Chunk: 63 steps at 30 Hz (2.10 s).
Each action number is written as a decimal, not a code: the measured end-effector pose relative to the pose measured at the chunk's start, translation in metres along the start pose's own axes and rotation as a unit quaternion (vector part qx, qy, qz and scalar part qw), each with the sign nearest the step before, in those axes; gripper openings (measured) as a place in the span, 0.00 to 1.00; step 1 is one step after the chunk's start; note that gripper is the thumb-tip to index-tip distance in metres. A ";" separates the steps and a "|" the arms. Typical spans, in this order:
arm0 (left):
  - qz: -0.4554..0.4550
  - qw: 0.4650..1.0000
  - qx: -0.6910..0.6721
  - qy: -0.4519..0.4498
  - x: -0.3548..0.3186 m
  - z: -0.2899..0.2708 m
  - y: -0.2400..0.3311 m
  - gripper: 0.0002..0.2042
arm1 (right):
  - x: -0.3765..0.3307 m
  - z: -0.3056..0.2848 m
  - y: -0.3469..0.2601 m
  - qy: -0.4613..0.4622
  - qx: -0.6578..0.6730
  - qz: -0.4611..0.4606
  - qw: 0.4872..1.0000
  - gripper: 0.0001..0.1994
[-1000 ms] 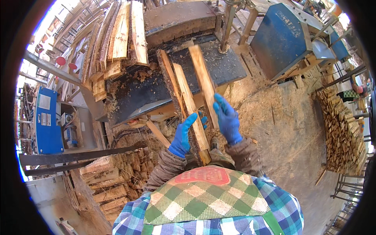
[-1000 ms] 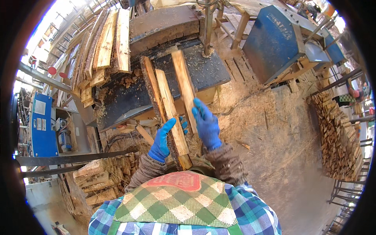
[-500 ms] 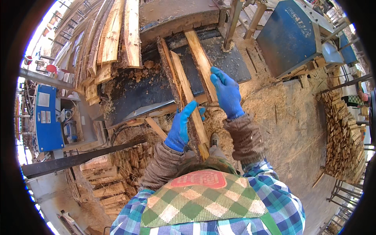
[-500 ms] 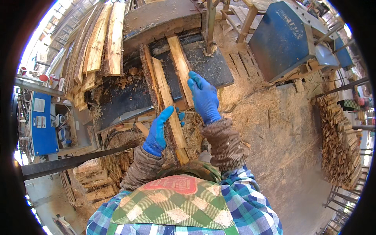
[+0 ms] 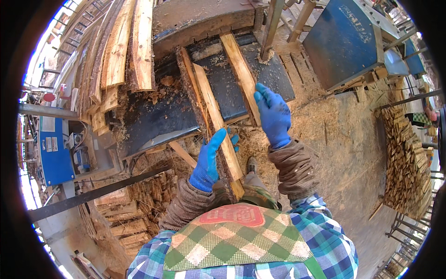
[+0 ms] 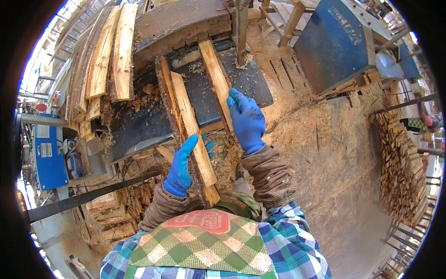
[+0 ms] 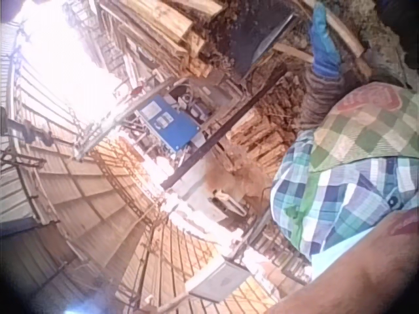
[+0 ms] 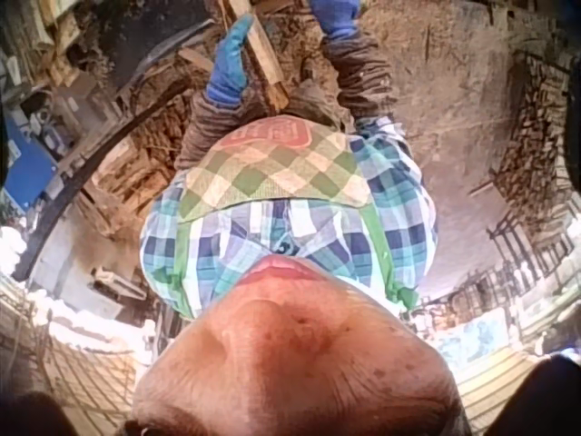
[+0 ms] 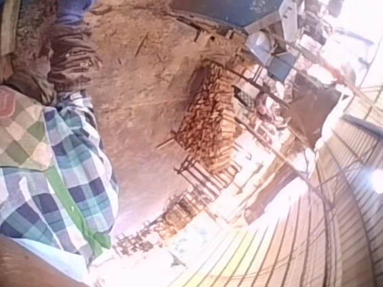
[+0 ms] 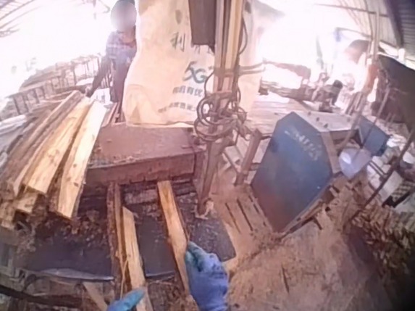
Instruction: The person repeatedly picks up wooden planks from a pile, places them onto a machine table, and then removes them after processing. The person stacks the processed planks in a separate pile. The task is performed continuously throughout the clip.
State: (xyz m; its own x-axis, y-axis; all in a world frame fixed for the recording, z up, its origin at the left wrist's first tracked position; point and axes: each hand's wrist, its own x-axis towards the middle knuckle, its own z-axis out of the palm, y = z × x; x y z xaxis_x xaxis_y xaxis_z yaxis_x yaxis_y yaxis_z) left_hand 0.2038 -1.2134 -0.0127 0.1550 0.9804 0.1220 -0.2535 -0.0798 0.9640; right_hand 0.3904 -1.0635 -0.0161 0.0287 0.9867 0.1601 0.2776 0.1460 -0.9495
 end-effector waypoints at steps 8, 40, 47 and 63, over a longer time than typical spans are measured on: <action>-0.249 0.927 -0.198 0.197 0.003 0.010 0.007 0.37 | 0.053 0.033 -0.008 0.043 -0.358 -0.175 0.916 0.11; -0.317 0.892 -0.276 0.168 -0.005 -0.012 -0.003 0.26 | 0.004 -0.008 -0.010 -0.087 -0.031 0.010 0.996 0.27; -0.327 0.876 -0.283 0.212 -0.001 -0.012 -0.007 0.25 | 0.013 0.002 -0.003 0.008 -0.218 -0.019 0.976 0.24; -0.324 0.865 -0.298 0.239 -0.010 -0.018 -0.014 0.24 | 0.151 0.089 0.002 0.310 -0.034 0.046 0.949 0.38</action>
State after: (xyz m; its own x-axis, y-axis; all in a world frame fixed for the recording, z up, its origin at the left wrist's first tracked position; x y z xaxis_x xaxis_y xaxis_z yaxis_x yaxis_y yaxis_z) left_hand 0.1889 -1.2191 -0.0314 0.0723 0.7583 -0.6478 -0.7311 0.4821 0.4827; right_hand 0.3100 -0.9079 -0.0181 0.6101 0.7595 0.2257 0.3066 0.0364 -0.9511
